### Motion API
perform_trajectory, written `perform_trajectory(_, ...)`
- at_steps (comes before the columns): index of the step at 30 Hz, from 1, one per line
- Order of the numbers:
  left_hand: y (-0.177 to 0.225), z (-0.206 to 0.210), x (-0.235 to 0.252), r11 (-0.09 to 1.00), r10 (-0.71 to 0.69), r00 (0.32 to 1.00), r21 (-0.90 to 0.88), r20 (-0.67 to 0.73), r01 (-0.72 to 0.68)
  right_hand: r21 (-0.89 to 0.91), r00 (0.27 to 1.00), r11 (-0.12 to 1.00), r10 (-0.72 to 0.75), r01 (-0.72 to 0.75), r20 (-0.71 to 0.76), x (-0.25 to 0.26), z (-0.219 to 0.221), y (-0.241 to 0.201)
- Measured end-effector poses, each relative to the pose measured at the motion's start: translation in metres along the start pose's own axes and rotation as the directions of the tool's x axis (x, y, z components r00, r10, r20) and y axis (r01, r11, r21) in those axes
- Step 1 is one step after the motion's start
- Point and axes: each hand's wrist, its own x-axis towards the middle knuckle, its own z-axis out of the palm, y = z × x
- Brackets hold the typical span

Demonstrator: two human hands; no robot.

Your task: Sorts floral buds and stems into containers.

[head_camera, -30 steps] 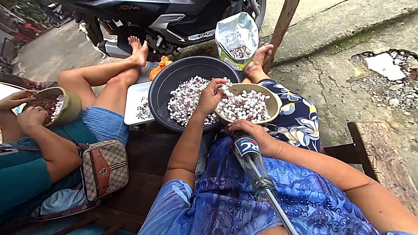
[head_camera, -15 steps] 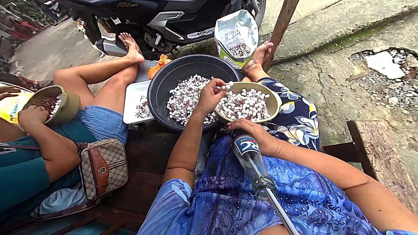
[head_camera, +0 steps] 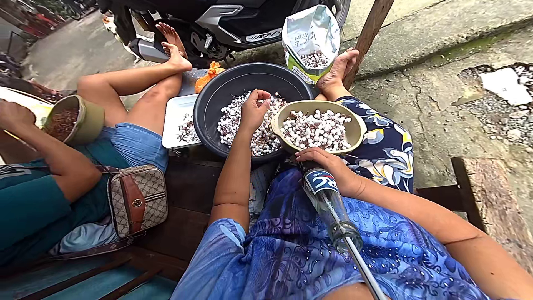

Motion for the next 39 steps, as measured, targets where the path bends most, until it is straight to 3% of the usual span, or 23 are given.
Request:
perform_trajectory(2, -0.031, -0.014, 0.012, 0.971, -0.134, 0.989, 0.194, -0.056, 0.142, 0.005, 1.000, 1.000, 0.006, -0.006, 0.005, 0.001, 0.001, -0.001)
perform_trajectory(5, -0.072, -0.023, 0.013, 0.821, -0.363, 0.931, 0.483, 0.029, 0.305, 0.000, 1.000, 1.000, 0.011, -0.011, 0.014, 0.004, 0.002, -0.001)
perform_trajectory(9, -0.117, 0.001, -0.008, 0.633, -0.557, 0.809, 0.728, 0.191, 0.264, -0.010, 0.999, 1.000, 0.016, -0.016, 0.031, 0.002, 0.004, 0.002)
perform_trajectory(14, -0.137, 0.026, -0.032, 0.511, -0.635, 0.758, 0.816, 0.148, 0.269, -0.058, 0.999, 0.998, -0.005, 0.007, 0.034, 0.009, 0.006, 0.001)
perform_trajectory(26, -0.139, 0.034, -0.027, 0.554, -0.617, 0.763, 0.796, 0.195, 0.245, -0.110, 0.998, 0.993, 0.041, -0.035, 0.054, 0.011, 0.003, 0.003)
perform_trajectory(35, -0.139, 0.035, -0.023, 0.578, -0.582, 0.801, 0.765, 0.142, 0.284, -0.075, 0.999, 0.996, 0.044, -0.043, 0.010, 0.011, 0.004, 0.003)
perform_trajectory(39, -0.128, 0.028, -0.021, 0.645, -0.561, 0.821, 0.677, 0.104, 0.355, -0.082, 0.999, 0.996, 0.030, -0.031, -0.011, 0.010, 0.005, 0.004)
